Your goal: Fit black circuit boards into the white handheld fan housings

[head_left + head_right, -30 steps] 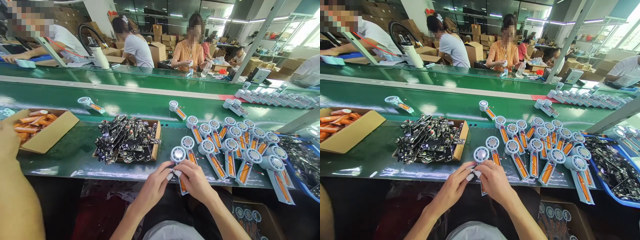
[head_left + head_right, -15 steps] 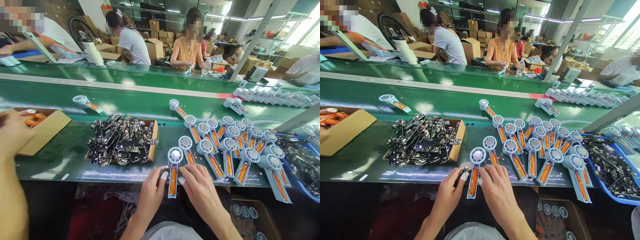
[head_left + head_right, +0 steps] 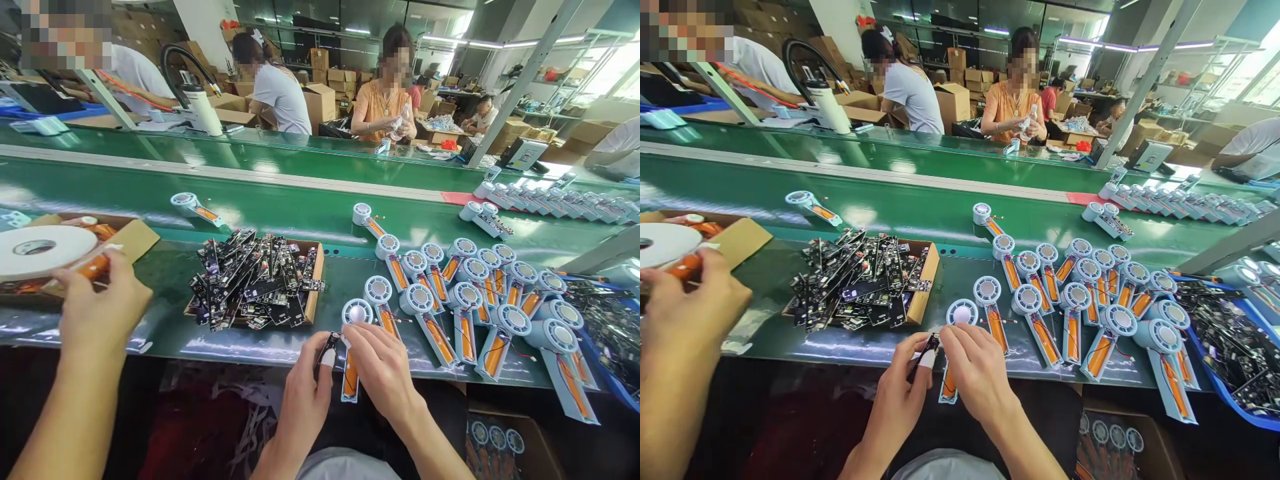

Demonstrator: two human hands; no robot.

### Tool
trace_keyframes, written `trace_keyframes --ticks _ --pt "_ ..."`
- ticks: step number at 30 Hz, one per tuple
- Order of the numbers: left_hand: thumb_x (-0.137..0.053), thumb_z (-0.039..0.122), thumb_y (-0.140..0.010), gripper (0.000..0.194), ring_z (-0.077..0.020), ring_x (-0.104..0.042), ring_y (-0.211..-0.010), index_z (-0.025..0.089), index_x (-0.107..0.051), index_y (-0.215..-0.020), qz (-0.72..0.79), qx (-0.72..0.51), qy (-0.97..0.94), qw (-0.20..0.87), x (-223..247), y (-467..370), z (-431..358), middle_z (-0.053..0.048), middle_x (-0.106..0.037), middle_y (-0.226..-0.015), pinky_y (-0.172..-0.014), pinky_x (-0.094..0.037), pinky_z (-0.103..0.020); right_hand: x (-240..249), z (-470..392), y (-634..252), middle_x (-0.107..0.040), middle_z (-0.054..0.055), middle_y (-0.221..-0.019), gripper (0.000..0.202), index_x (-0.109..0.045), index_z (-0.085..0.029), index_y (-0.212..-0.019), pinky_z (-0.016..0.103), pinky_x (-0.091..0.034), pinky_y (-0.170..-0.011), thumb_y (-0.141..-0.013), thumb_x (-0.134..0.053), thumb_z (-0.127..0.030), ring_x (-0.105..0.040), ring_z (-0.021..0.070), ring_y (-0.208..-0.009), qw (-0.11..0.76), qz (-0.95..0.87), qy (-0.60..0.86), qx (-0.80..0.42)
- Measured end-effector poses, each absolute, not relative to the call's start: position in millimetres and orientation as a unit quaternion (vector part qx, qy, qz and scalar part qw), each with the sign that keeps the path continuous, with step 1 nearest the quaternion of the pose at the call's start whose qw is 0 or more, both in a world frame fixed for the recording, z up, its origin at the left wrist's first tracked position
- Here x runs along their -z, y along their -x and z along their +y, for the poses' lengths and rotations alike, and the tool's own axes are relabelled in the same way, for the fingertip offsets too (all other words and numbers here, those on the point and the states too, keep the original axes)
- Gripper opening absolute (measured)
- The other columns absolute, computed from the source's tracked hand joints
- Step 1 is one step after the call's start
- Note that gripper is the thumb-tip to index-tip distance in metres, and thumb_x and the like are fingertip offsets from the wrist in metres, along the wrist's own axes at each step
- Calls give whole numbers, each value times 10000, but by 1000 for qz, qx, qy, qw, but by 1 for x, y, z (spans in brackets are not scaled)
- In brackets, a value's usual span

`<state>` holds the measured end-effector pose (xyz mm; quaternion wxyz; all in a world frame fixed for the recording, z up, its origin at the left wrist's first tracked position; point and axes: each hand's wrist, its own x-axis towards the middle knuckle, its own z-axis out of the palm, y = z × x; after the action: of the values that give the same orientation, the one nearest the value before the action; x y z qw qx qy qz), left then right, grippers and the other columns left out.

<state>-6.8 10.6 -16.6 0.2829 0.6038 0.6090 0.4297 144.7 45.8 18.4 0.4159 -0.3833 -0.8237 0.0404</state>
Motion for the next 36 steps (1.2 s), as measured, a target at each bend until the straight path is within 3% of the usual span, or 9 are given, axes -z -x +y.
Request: trace_keyframes --ticks 5,9,14,21,24,29,32,34,36 --pt "-417 214 -937 231 -157 -641 -582 214 -627 -1033 581 -422 -626 303 9 8 10 -29 -704 -827 -591 -537 -277 -17 43 -140 -773 60 -938 201 -694 -211 -1039 278 -588 -711 -959 -528 -131 -717 171 -786 458 -745 424 -233" --pt "-419 220 -939 209 -168 -634 -596 224 -628 -950 579 -417 -628 310 5 7 11 -18 -673 -765 -584 -523 -268 -18 41 -142 -732 24 -795 113 -712 -194 -955 242 -558 -633 -893 -618 -184 -661 147 -674 447 -669 483 -345" --pt "-423 241 -945 210 -195 -667 -711 225 -632 -961 576 -416 -624 326 -1 8 10 -34 -689 -809 -631 -540 -280 -20 40 -153 -759 54 -986 257 -753 -219 -1033 298 -561 -831 -953 -524 -135 -692 188 -947 394 -727 442 -348" --pt "-466 358 -961 259 -224 -677 -823 217 -682 -988 565 -433 -614 340 -9 5 13 -67 -714 -897 -674 -545 -292 -25 37 -156 -732 39 -909 210 -708 -211 -1030 280 -559 -751 -920 -567 -101 -680 178 -827 374 -742 463 -308" --pt "-474 416 -957 292 -182 -614 -651 207 -676 -923 557 -424 -602 384 -9 5 15 -34 -657 -747 -542 -483 -248 -25 34 -154 -713 50 -905 246 -681 -207 -1034 307 -559 -739 -931 -507 -68 -641 198 -842 356 -792 427 -253" --pt "-456 553 -934 404 -104 -374 -406 189 -625 -890 566 -396 -509 513 -6 3 15 95 -358 -480 -398 -315 -200 -15 32 -154 -691 67 -954 225 -669 -210 -1045 344 -567 -770 -960 -501 -88 -609 211 -880 359 -808 422 -201" --pt "-492 528 -923 370 -102 -435 -420 187 -614 -1002 575 -415 -501 496 -2 1 13 61 -515 -561 -408 -372 -205 -11 34 -155 -666 63 -912 217 -681 -217 -1015 332 -563 -732 -958 -508 -99 -600 202 -845 374 -803 429 -177" --pt "-517 460 -924 340 -103 -520 -467 195 -593 -1123 584 -443 -513 447 0 1 12 -14 -680 -796 -443 -446 -219 -11 37 -155 -655 60 -895 228 -683 -216 -1003 332 -558 -725 -944 -506 -86 -595 201 -835 383 -799 435 -160" --pt "-515 402 -932 347 -109 -576 -491 206 -569 -1213 586 -456 -527 414 2 2 10 -57 -724 -959 -471 -497 -238 -13 39 -155 -649 60 -893 241 -680 -212 -996 337 -551 -730 -927 -501 -66 -588 204 -836 381 -799 444 -143"
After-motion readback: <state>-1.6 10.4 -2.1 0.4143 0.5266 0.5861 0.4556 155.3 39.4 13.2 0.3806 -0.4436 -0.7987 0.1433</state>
